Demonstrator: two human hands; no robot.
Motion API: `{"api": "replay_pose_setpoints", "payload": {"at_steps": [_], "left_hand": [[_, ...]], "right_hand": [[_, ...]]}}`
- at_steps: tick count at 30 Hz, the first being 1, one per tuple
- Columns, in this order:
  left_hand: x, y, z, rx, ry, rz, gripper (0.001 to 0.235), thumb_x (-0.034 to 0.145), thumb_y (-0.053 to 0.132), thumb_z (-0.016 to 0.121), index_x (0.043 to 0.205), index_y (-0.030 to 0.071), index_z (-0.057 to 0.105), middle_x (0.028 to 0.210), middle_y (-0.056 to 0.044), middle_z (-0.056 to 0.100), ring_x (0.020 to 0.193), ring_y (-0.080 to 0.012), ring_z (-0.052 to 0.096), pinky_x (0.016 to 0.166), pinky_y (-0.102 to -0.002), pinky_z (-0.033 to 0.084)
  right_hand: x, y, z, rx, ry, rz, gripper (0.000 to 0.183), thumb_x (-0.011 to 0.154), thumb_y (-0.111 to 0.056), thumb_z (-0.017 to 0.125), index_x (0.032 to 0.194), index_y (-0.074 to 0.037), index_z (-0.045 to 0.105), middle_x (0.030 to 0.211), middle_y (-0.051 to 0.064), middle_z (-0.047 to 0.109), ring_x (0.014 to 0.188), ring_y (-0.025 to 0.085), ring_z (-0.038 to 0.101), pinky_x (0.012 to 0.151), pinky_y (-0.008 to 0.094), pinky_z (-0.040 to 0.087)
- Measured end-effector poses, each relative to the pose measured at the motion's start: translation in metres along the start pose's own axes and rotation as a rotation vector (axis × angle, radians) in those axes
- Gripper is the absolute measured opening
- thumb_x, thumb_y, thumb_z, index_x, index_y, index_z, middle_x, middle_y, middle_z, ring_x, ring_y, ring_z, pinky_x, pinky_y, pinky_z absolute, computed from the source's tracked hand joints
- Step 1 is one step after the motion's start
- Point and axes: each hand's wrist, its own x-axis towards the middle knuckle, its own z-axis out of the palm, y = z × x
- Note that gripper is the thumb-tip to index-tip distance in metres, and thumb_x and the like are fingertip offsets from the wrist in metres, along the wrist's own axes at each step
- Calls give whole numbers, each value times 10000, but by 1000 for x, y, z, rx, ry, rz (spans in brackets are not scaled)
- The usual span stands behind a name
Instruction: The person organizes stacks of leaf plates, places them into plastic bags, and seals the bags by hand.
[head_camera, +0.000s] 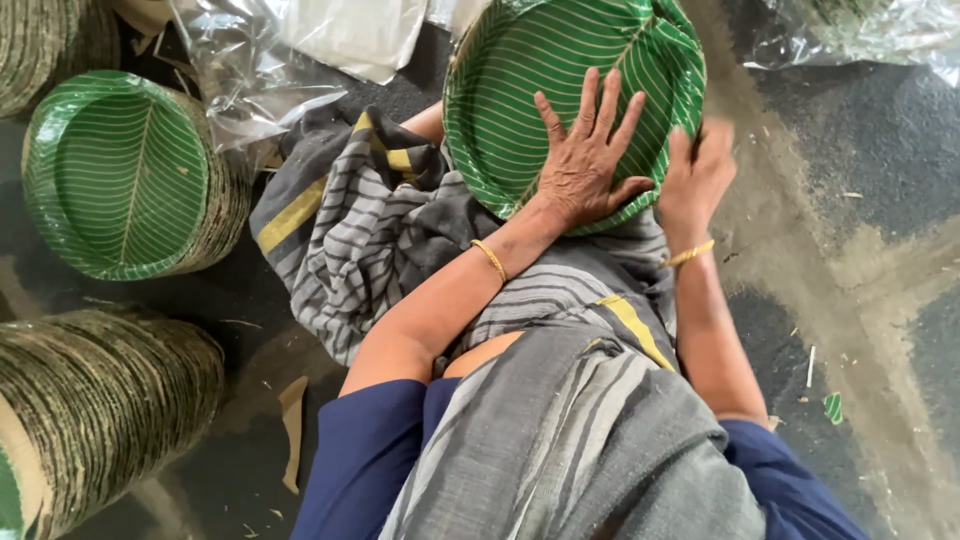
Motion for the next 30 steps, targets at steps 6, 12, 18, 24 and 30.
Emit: {"api": "replay_pose_setpoints", "payload": {"at_steps": [6,12,18,24,30], "left_hand": [[-1,-5,-2,-8,-13,54,1040,922,835,383,1657,116,224,1712,-230,94,1583,-438,2,1083,-878,-59],[1,-7,-4,14,-9,43,1046,907,838,367,1657,122,225,1707,-231,88,1575,-443,-2,1068,-884,-52],[1,-12,-4,10,-4,56,1037,913,837,353,1656,123,233,1707,-227,90,1575,-435,1,1067,-881,-52],[-2,-25,5,-24,18,186,1022,925,843,341,1668,146,251,1731,-164,117,1602,-386,20,1159,-821,-69],[4,-4,7,-61,37,-143,1209,792,941,403,1661,123,212,1719,-211,73,1584,-412,-30,1123,-806,-110]], "right_hand": [[80,-4,6,-184,-130,-572,324,882,109,696,1181,-11,672,1211,171,576,1124,333,607,971,405,523],[118,-13,26,-54,-252,-453,335,858,64,787,1148,24,623,1154,140,604,1002,316,606,862,409,501],[130,10,35,-36,-246,-598,275,879,48,865,940,32,597,1063,136,614,909,279,632,793,383,513],[125,67,38,343,-218,-143,163,992,84,793,942,7,658,905,41,661,768,86,562,701,247,461],[92,48,30,556,-157,-59,340,937,145,717,1169,-18,531,983,37,618,801,52,532,740,201,450]]}}
